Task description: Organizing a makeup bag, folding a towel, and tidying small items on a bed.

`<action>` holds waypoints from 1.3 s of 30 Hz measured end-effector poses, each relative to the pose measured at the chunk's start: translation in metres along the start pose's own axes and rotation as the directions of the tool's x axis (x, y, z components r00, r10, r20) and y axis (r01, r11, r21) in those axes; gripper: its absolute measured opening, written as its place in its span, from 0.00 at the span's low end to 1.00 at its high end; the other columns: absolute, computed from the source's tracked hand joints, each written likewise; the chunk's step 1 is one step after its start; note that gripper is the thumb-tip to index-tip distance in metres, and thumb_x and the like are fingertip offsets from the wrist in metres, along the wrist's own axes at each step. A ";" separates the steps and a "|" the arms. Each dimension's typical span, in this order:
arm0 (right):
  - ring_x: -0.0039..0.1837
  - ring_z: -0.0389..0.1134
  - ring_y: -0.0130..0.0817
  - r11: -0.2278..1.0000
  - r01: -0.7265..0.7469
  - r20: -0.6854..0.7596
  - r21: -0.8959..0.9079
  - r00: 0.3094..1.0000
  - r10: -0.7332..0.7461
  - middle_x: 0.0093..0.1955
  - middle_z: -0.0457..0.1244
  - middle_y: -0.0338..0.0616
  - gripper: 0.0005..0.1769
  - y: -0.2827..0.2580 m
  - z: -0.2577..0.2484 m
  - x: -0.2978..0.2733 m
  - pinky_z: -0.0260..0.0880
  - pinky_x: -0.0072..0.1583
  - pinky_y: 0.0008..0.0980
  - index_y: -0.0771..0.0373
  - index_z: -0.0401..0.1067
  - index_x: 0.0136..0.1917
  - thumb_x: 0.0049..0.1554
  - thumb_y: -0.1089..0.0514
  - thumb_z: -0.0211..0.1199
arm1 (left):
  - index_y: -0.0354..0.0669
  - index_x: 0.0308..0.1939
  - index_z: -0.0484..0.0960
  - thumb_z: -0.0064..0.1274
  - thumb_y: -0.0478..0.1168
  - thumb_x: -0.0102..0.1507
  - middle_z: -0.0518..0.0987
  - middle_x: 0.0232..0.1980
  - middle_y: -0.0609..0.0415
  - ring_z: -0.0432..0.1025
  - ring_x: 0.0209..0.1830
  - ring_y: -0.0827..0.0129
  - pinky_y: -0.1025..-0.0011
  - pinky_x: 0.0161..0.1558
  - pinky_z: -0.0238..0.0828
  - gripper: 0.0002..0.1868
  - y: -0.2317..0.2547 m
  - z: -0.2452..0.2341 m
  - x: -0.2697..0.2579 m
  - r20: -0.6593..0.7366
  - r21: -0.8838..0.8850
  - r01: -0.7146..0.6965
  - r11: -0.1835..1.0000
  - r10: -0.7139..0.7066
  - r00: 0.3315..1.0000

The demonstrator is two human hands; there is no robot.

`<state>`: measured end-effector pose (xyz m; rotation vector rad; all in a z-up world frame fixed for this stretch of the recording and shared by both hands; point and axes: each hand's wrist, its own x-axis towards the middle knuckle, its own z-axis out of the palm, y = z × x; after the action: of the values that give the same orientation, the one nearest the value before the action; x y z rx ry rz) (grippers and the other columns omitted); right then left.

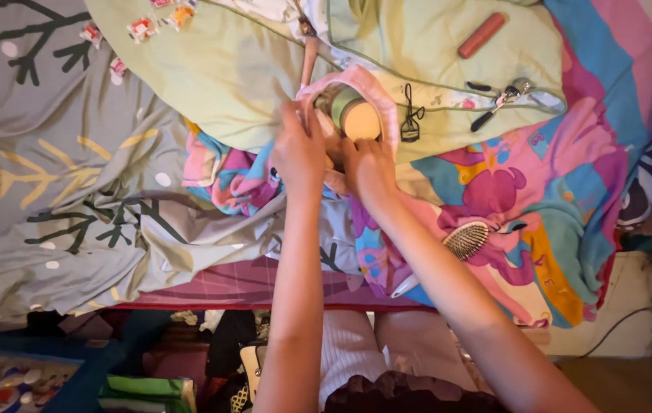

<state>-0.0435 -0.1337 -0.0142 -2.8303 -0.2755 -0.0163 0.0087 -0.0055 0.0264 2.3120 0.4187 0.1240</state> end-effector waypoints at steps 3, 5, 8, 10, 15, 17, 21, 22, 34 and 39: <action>0.47 0.67 0.48 0.996 0.066 -0.124 0.060 0.991 -0.058 0.40 0.65 0.50 0.09 -0.007 -0.039 0.013 0.65 0.50 0.46 0.62 0.71 0.45 0.55 0.58 0.68 | 0.42 0.47 0.80 0.56 0.46 0.69 0.83 0.37 0.45 0.80 0.34 0.50 0.57 0.33 0.74 0.11 0.020 -0.004 -0.001 -0.088 0.035 -0.083 0.996 0.085 0.992; 0.46 0.66 0.49 0.994 0.051 -0.168 0.097 0.985 -0.034 0.40 0.64 0.50 0.09 0.009 -0.048 0.013 0.64 0.50 0.47 0.64 0.71 0.46 0.56 0.59 0.68 | 0.42 0.49 0.80 0.55 0.43 0.69 0.82 0.36 0.45 0.78 0.30 0.53 0.59 0.33 0.74 0.10 0.037 -0.004 -0.004 -0.070 -0.097 -0.075 0.992 0.068 0.995; 0.44 0.64 0.50 0.989 -0.036 -0.277 0.145 0.958 0.076 0.39 0.63 0.50 0.09 0.059 -0.050 0.015 0.62 0.50 0.47 0.63 0.70 0.44 0.59 0.60 0.68 | 0.43 0.52 0.79 0.54 0.38 0.68 0.81 0.38 0.46 0.78 0.31 0.55 0.61 0.37 0.75 0.09 0.054 0.011 -0.008 -0.052 -0.303 -0.189 0.934 0.182 0.982; 0.43 0.63 0.50 0.981 -0.109 -0.343 0.159 0.926 0.159 0.38 0.61 0.49 0.12 0.095 -0.059 0.028 0.60 0.49 0.47 0.62 0.69 0.40 0.62 0.60 0.70 | 0.43 0.53 0.78 0.53 0.35 0.68 0.82 0.41 0.46 0.78 0.36 0.55 0.61 0.40 0.75 0.09 0.069 0.030 -0.008 -0.062 -0.376 -0.308 0.874 0.308 0.949; 0.54 0.68 0.51 0.987 -0.084 -0.323 0.134 0.938 0.124 0.50 0.65 0.50 0.10 0.168 -0.096 0.068 0.68 0.55 0.46 0.65 0.73 0.52 0.56 0.70 0.61 | 0.37 0.54 0.78 0.53 0.36 0.69 0.81 0.45 0.40 0.77 0.44 0.45 0.55 0.46 0.74 0.11 0.101 0.112 -0.019 0.183 -0.430 -0.315 0.846 0.424 0.887; 0.58 0.67 0.52 0.993 -0.058 -0.293 0.099 0.952 0.085 0.55 0.66 0.51 0.14 0.193 -0.081 0.076 0.68 0.59 0.47 0.64 0.73 0.55 0.55 0.70 0.61 | 0.36 0.55 0.77 0.52 0.35 0.68 0.80 0.46 0.39 0.76 0.45 0.43 0.54 0.47 0.74 0.12 0.104 0.152 -0.018 0.240 -0.412 -0.315 0.855 0.435 0.868; 0.70 0.65 0.55 0.990 -0.085 -0.260 0.110 0.959 0.111 0.71 0.63 0.56 0.20 0.235 -0.050 0.068 0.67 0.70 0.45 0.63 0.71 0.66 0.61 0.69 0.64 | 0.25 0.63 0.70 0.43 0.28 0.56 0.77 0.55 0.34 0.75 0.51 0.39 0.54 0.53 0.72 0.28 0.116 0.228 -0.008 0.048 -0.291 -0.594 0.750 0.632 0.774; 0.70 0.65 0.55 0.990 -0.097 -0.261 0.105 0.958 0.122 0.71 0.63 0.56 0.20 0.231 -0.052 0.071 0.67 0.70 0.45 0.63 0.71 0.66 0.61 0.69 0.64 | 0.25 0.63 0.70 0.43 0.28 0.56 0.77 0.55 0.34 0.75 0.51 0.39 0.54 0.53 0.72 0.28 0.114 0.238 -0.003 0.055 -0.301 -0.595 0.745 0.637 0.769; 0.62 0.69 0.40 0.840 -0.083 -0.185 0.536 0.959 0.213 0.69 0.58 0.50 0.32 0.230 -0.075 0.059 0.73 0.63 0.33 0.63 0.62 0.73 0.58 0.69 0.69 | 0.37 0.48 0.80 0.59 0.36 0.61 0.82 0.48 0.38 0.74 0.50 0.40 0.51 0.52 0.70 0.12 0.107 0.245 0.015 0.365 -0.296 -0.228 0.928 0.330 0.870; 0.59 0.70 0.35 0.735 -0.146 -0.018 0.662 0.977 0.211 0.64 0.65 0.46 0.21 0.207 -0.110 0.048 0.73 0.58 0.30 0.64 0.73 0.65 0.60 0.73 0.64 | 0.37 0.54 0.78 0.55 0.33 0.63 0.81 0.52 0.34 0.75 0.52 0.41 0.54 0.51 0.72 0.16 0.103 0.172 0.010 0.380 -0.557 -0.216 0.802 0.477 0.792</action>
<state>0.0451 -0.3514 0.0327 -2.1203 0.0248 -0.0066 0.0817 -0.1865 -0.0204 1.7888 -0.3102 -0.1795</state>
